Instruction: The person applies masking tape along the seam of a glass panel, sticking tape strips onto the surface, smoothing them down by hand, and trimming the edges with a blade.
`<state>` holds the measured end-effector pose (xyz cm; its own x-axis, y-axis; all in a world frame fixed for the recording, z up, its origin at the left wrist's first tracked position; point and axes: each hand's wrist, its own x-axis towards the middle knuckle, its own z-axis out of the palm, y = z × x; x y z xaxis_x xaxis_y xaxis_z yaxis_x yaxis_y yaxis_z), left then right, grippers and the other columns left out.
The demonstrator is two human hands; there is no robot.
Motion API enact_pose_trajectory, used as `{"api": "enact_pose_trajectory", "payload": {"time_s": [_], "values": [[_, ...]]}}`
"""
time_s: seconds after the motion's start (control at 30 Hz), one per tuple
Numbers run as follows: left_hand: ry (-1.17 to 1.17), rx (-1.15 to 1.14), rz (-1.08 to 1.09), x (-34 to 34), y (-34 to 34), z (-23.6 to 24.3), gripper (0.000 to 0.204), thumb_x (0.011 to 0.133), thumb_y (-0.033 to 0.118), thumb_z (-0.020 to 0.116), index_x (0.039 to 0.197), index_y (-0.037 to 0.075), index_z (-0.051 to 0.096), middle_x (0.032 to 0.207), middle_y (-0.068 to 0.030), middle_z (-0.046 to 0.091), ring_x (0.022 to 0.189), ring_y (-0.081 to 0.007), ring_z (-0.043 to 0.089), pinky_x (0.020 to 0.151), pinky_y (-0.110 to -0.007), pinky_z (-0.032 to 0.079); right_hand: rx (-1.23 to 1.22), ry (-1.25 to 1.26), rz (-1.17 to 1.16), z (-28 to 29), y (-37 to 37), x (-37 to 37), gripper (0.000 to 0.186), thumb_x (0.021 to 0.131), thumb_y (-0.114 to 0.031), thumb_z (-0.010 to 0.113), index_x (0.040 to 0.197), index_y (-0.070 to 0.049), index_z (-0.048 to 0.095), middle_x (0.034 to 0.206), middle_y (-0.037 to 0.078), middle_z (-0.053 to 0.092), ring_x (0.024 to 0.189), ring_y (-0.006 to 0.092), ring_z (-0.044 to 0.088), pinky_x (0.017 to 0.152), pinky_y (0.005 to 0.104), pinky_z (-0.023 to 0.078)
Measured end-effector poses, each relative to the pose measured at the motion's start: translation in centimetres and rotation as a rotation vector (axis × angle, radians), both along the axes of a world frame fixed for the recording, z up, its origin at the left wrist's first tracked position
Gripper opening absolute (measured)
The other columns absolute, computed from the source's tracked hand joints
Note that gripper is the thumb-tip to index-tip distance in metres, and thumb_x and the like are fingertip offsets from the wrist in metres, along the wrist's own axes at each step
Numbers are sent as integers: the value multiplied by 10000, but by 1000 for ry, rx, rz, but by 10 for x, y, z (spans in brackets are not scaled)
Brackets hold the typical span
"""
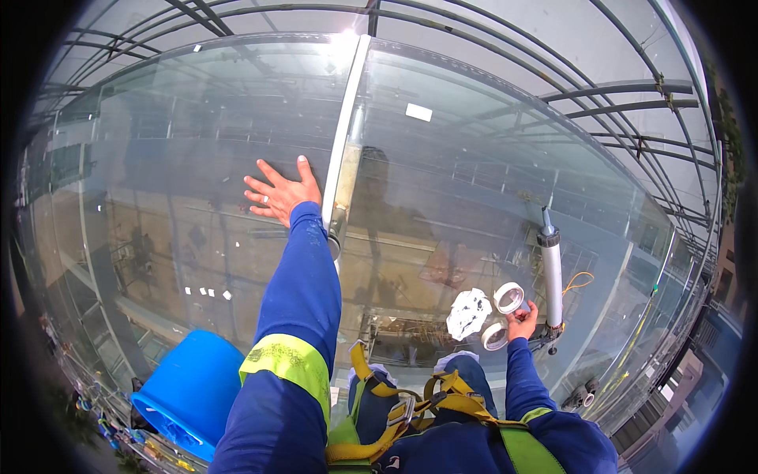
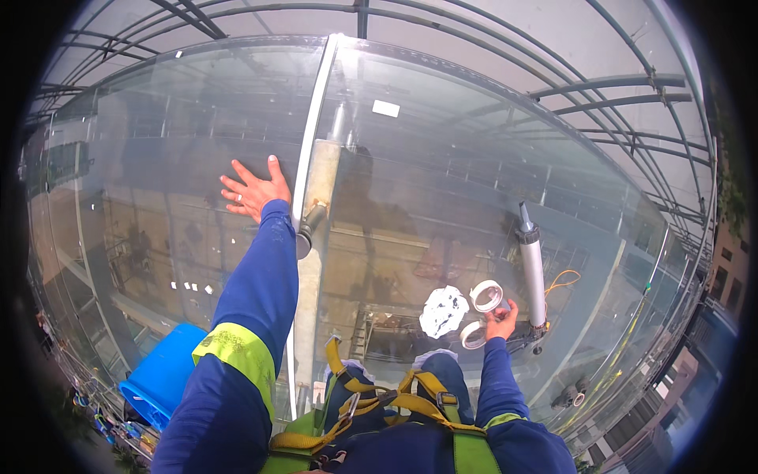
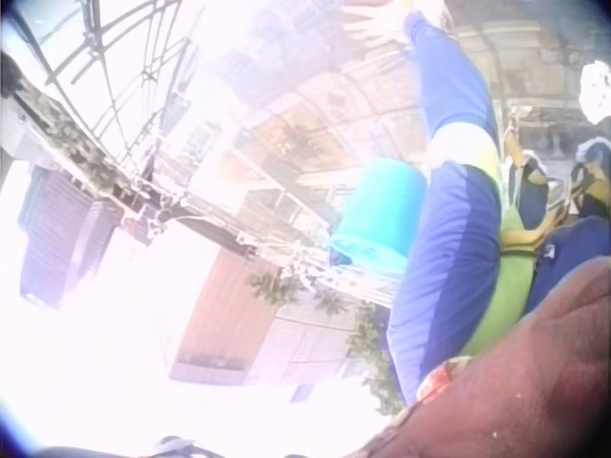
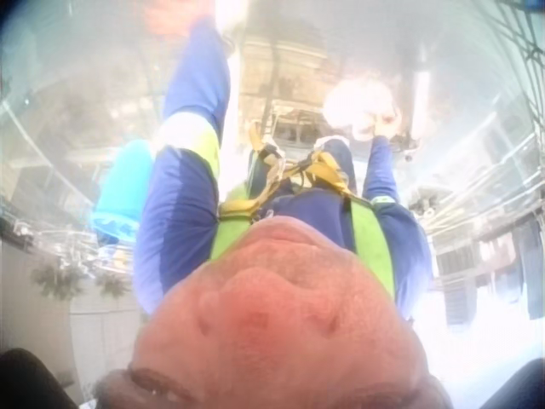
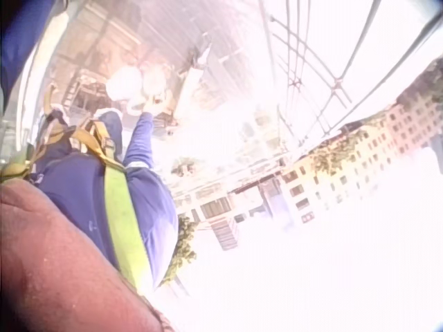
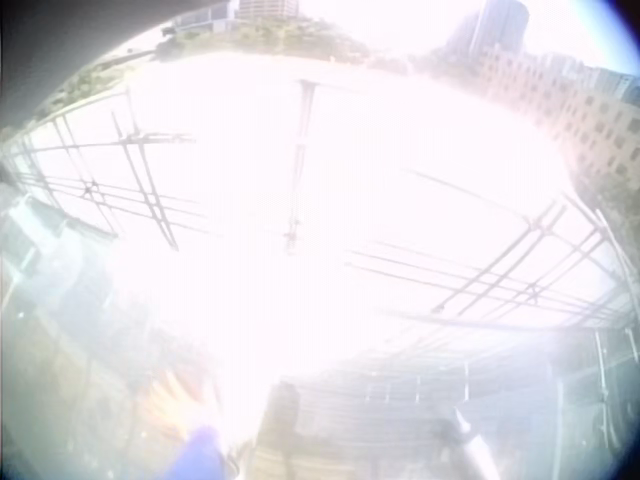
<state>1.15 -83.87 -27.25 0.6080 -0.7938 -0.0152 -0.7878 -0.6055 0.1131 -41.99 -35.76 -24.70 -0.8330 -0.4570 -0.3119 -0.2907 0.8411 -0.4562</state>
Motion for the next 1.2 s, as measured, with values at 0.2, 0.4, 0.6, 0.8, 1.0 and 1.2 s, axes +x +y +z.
{"api": "enact_pose_trajectory", "payload": {"time_s": [0.2,0.4,0.6,0.8,1.0,1.2], "values": [[15,37,0,-4,-4,3,945,908,741,490,1631,201,207,1672,-236,109,1536,-451,110,1228,-618,47,-97,-154,-184,-18,13,-6,795,723,164,766,1413,-82,457,818,-24,563,742,84,541,737,242,477],[14,47,-6,-4,-6,2,946,909,733,497,1634,205,195,1672,-241,103,1536,-455,107,1228,-619,48,-114,-192,-154,-19,14,-10,772,740,157,750,1405,-93,448,810,-14,557,728,103,540,729,256,478],[-34,42,-10,3,-3,-1,939,912,733,492,1631,201,204,1667,-244,109,1531,-460,117,1221,-633,76,125,32,-269,-7,-11,26,685,773,115,742,1367,-118,492,833,-3,586,756,120,570,753,283,498],[-26,40,-22,-4,-4,-2,945,914,740,483,1628,184,209,1665,-246,117,1527,-461,127,1217,-638,86,-39,6,-196,-23,14,9,673,801,96,746,1366,-89,431,784,-7,579,696,89,551,689,238,472],[-68,15,-33,-5,-4,-7,941,916,755,461,1626,189,215,1663,-245,134,1528,-456,136,1213,-640,86,-8,-5,-232,-12,7,18,662,784,106,729,1363,-94,476,900,15,582,779,117,557,771,281,498],[-56,21,-20,2,-2,-4,942,917,755,456,1627,188,208,1659,-259,128,1528,-467,117,1211,-647,68,46,-48,-200,10,-16,28,824,715,114,752,1441,-118,441,973,39,622,863,141,612,820,324,529]]}}
